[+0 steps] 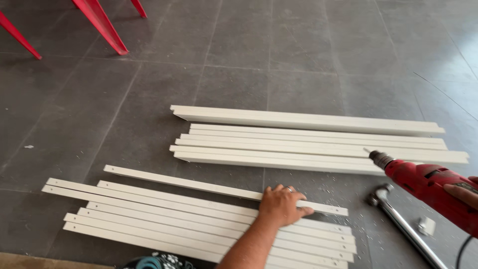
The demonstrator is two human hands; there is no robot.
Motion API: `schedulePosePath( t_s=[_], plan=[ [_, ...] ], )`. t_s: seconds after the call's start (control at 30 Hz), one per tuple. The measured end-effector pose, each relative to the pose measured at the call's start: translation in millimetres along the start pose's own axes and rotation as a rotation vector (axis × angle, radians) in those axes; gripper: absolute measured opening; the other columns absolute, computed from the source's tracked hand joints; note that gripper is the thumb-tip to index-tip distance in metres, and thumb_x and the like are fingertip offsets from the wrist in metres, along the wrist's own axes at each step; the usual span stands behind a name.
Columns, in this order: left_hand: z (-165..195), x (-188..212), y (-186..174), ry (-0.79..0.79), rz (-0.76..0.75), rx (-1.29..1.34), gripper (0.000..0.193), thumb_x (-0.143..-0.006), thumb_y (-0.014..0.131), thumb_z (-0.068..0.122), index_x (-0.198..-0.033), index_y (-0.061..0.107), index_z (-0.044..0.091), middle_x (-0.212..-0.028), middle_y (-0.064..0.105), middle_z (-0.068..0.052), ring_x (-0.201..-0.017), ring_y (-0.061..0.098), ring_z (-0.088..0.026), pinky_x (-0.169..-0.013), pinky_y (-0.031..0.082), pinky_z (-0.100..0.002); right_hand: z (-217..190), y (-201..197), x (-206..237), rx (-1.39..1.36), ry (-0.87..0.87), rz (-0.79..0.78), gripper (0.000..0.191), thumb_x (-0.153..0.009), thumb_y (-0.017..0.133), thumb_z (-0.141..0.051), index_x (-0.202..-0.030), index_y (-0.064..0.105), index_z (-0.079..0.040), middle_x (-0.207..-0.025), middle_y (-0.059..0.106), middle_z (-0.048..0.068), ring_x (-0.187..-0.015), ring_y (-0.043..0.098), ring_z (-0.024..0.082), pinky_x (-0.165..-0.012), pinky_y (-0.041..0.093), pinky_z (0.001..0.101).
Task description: The person uses a corded electric drill to make holes in several white planks laid on a tiled floor. They hold each plank steady with one hand while drilling with the other, then move the drilled plank aside and repeat the process on the next one.
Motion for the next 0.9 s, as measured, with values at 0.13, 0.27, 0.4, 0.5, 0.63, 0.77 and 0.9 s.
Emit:
schedulePosePath(
  t_s=[0.13,0.27,0.4,0.5,0.63,0.77,0.9],
  plan=[
    [-6,16,0,0.013,-0.232,-0.146,0.111,-0.07,0.06,0.089,-0.161,0.024,0.035,-0.162,0.036,-0.011,-0.149,0.033,-0.033,-0.12,0.025,-0.061,36,102,45,0.16,0.044,0.342,0.082,-0.065,0.076,-0.04,-0.143,0.051,-0.043,-0.134,0.064,0.007,-0.111,0.07,0.023,-0.106,0.056,0.0459],
    [-11,52,-5,0.097,-0.383,-0.463,0.165,-0.042,0.08,0.089,-0.164,-0.015,0.032,-0.171,0.0,-0.017,-0.155,0.005,-0.042,-0.119,0.005,-0.075,54,168,93,0.254,0.073,0.63,0.079,-0.062,0.075,-0.044,-0.139,0.056,-0.039,-0.139,0.061,0.014,-0.112,0.069,0.028,-0.107,0.055,0.0503],
    [-12,71,-11,0.132,-0.469,-0.671,0.173,-0.043,0.085,0.086,-0.161,-0.026,0.022,-0.169,-0.015,-0.025,-0.154,-0.006,-0.047,-0.113,0.006,-0.081,35,221,106,0.2,0.179,0.831,0.063,-0.073,0.071,-0.042,-0.134,0.059,-0.037,-0.136,0.063,0.014,-0.112,0.069,0.031,-0.109,0.054,0.0507],
    [-9,72,-13,0.117,-0.484,-0.734,0.172,-0.045,0.084,0.086,-0.162,-0.025,0.021,-0.168,-0.012,-0.028,-0.153,-0.002,-0.05,-0.113,0.012,-0.081,34,243,101,0.166,0.309,0.862,0.056,-0.076,0.071,-0.036,-0.131,0.061,-0.037,-0.134,0.065,0.011,-0.113,0.07,0.029,-0.111,0.054,0.0485],
    [-10,78,-15,0.143,-0.446,-0.747,0.164,-0.05,0.086,0.082,-0.165,-0.015,0.024,-0.168,-0.002,-0.031,-0.152,0.006,-0.052,-0.114,0.016,-0.079,30,259,100,-0.041,0.385,0.897,0.053,-0.081,0.071,-0.031,-0.133,0.062,-0.039,-0.139,0.066,0.01,-0.112,0.07,0.025,-0.108,0.054,0.0435],
    [-13,78,-20,0.132,-0.406,-0.681,0.16,-0.049,0.09,0.076,-0.165,-0.01,0.031,-0.169,0.001,-0.026,-0.153,0.007,-0.049,-0.114,0.015,-0.079,29,256,87,-0.011,0.427,0.801,0.055,-0.08,0.073,-0.033,-0.133,0.061,-0.041,-0.138,0.065,0.01,-0.113,0.071,0.027,-0.106,0.055,0.0446],
    [-14,66,-23,0.054,-0.399,-0.69,0.163,-0.045,0.09,0.076,-0.165,-0.011,0.032,-0.169,0.0,-0.025,-0.154,0.007,-0.045,-0.116,0.015,-0.076,38,245,84,0.041,0.435,0.723,0.066,-0.073,0.074,-0.038,-0.138,0.06,-0.038,-0.135,0.066,0.014,-0.11,0.072,0.029,-0.104,0.056,0.0495]
  ],
)
Point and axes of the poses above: each hand's wrist, its own x-axis away from the middle knuckle, its own y-axis out of the palm, z = x × y, the point moved 2 cm from there along -x, towards the middle knuckle
